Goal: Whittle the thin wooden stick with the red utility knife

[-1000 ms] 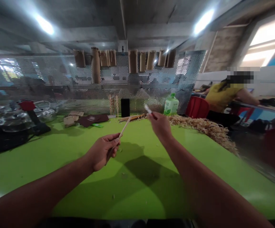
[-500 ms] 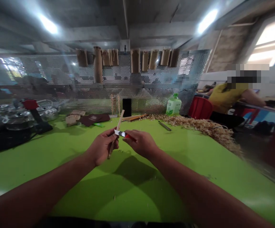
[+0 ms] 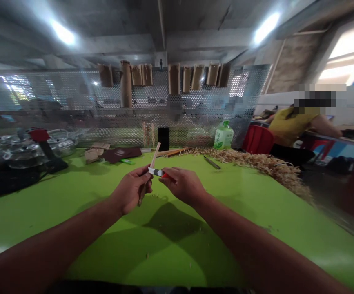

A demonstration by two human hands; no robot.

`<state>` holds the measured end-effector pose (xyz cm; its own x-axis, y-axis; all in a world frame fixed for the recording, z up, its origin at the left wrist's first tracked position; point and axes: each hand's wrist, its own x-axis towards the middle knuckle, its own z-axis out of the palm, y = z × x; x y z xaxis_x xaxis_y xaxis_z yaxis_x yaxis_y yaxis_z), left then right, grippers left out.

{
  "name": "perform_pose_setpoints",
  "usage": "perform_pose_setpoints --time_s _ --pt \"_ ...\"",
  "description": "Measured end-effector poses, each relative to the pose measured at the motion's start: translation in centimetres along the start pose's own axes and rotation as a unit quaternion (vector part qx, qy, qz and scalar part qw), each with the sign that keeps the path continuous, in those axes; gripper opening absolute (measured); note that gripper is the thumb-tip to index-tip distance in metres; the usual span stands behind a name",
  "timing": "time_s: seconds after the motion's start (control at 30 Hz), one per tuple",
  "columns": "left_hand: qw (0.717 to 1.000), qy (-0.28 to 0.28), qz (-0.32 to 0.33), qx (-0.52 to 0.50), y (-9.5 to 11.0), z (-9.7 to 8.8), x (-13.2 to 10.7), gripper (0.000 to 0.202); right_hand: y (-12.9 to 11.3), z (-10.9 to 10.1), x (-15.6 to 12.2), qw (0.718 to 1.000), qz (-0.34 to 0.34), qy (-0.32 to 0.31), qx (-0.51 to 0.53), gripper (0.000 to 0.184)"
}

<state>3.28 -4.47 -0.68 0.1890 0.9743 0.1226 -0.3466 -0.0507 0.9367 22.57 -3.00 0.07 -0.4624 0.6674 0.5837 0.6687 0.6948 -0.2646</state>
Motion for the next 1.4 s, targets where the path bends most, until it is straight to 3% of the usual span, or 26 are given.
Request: perform_pose_setpoints --time_s 0.37,0.53,0.6,0.7,0.8,0.87,0.93,1.07,1.4 --pt "0.999 -0.002 -0.039 0.021 1.2 0.6 -0.8 0.028 0.7 -0.6 0.3 0.999 0.000 0.009 -0.049 0.027" --pt "0.997 0.004 -0.060 0.040 1.2 0.9 -1.4 0.030 2.1 -1.4 0.8 0.993 0.032 0.072 -0.085 0.032" --pt "0.996 0.008 -0.075 0.057 0.8 1.0 -1.5 0.030 3.7 -2.3 1.2 0.985 0.098 0.116 -0.082 0.033" --pt "0.994 -0.008 -0.087 0.059 0.3 1.1 -1.5 0.032 6.7 -4.1 1.6 0.950 0.228 0.207 -0.057 0.038" --pt "0.997 0.004 -0.072 0.006 0.1 1.0 -1.0 0.032 7.8 -4.4 1.4 0.943 0.213 0.251 -0.041 0.036" --pt "0.998 0.026 -0.063 -0.012 0.1 0.8 -0.6 0.031 6.6 -3.3 1.1 0.966 0.158 0.207 0.001 0.033" --pt "0.998 0.040 -0.046 -0.016 0.2 0.5 -0.2 0.031 4.6 -1.7 0.8 0.986 0.101 0.122 0.042 0.032" --pt "1.000 0.022 -0.016 -0.004 0.1 0.0 0.0 0.028 1.0 0.2 0.4 0.999 0.019 0.005 0.045 0.027" --pt "0.999 0.035 -0.023 0.033 0.0 0.2 0.0 0.029 0.1 0.1 0.1 1.000 0.011 -0.018 -0.005 0.022"
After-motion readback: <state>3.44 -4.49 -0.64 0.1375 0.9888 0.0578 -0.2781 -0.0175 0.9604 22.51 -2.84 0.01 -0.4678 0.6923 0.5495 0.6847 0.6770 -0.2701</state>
